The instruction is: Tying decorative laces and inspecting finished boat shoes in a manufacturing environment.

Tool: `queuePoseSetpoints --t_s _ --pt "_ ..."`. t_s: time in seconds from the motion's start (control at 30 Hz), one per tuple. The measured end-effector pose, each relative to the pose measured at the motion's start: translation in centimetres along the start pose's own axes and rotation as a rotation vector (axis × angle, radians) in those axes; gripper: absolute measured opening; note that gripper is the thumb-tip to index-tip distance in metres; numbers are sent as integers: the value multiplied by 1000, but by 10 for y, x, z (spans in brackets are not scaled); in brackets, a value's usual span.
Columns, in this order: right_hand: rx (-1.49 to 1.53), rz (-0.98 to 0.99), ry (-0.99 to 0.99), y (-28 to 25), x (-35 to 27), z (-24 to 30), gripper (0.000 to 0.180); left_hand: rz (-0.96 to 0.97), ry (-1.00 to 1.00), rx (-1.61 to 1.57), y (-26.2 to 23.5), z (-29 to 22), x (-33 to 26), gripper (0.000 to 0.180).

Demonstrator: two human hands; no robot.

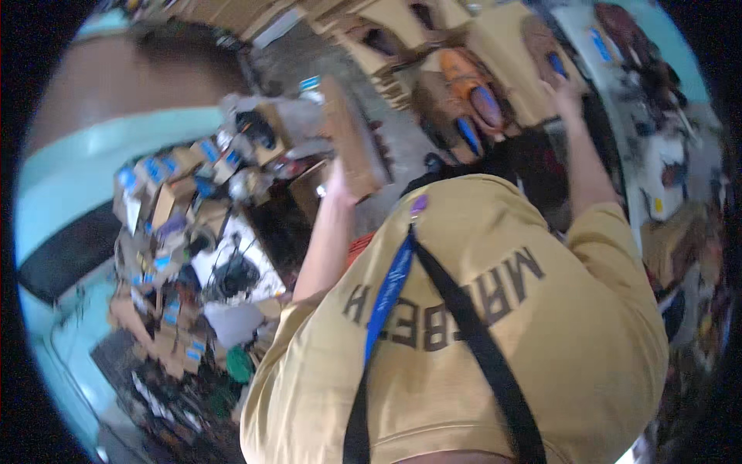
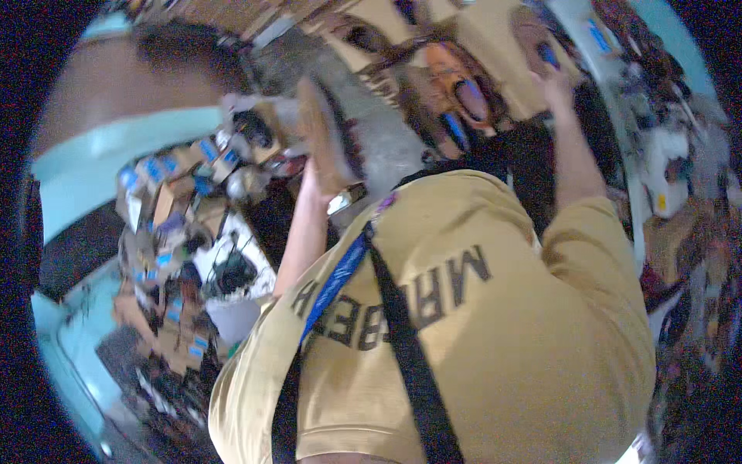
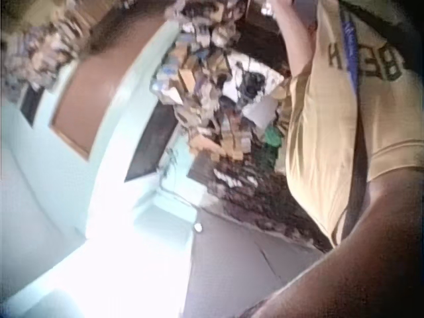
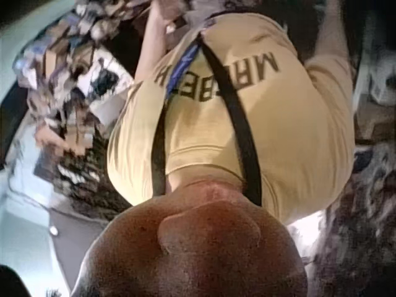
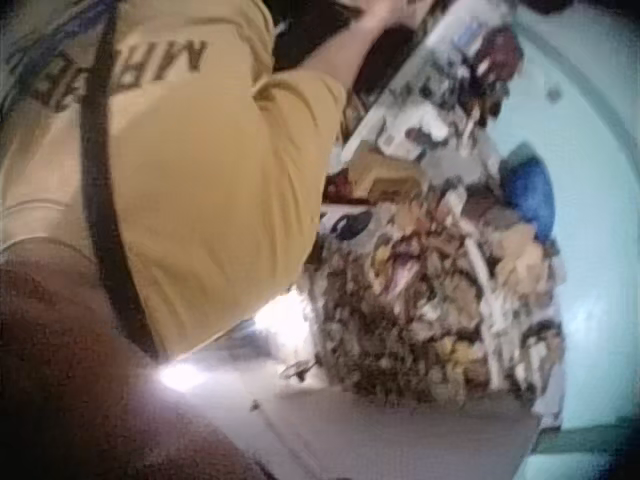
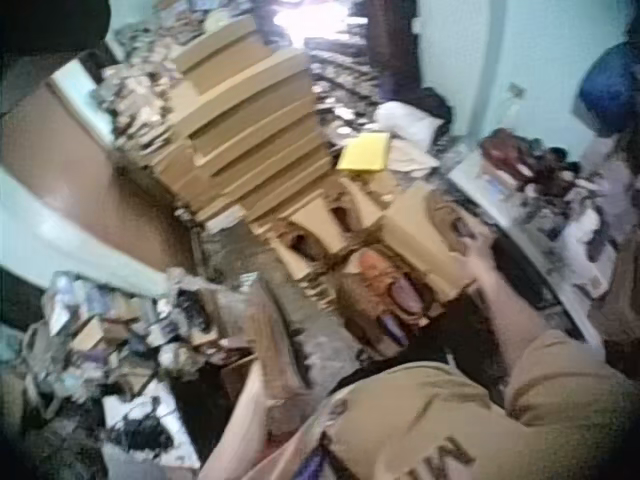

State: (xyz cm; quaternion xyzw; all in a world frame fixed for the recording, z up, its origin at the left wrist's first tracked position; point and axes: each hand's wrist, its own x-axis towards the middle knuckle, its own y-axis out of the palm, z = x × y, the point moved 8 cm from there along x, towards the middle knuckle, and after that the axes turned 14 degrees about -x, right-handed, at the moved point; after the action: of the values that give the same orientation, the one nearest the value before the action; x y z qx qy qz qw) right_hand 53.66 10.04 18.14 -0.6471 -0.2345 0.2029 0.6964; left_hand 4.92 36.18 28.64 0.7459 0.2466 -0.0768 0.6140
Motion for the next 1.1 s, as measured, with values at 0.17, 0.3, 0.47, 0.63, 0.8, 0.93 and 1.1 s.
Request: queuePoseSetpoints --t_s 0.17,0.3,0.47,0.63,0.8,0.93,1.1 --pt "246 155 104 0 13 11 56 -212 122 291 29 -1 -7 45" --pt "1176 317 366 -78 -61 110 56 -197 261 359 39 -11 0 46" --pt "1633 647 30 -116 -146 236 44 -192 287 365 63 -11 15 37" --pt "1475 781 -195 -152 -169 281 33 -254 287 416 67 -13 16 30" --pt "1372 782 -428 -178 -170 285 30 -249 283 623 67 -12 7 34" --pt "1355 784 -428 -175 -170 281 30 -291 270 559 80 -11 -11 27" --pt "1325 776 -397 -178 -170 283 28 -213 271 624 78 -14 -19 26"
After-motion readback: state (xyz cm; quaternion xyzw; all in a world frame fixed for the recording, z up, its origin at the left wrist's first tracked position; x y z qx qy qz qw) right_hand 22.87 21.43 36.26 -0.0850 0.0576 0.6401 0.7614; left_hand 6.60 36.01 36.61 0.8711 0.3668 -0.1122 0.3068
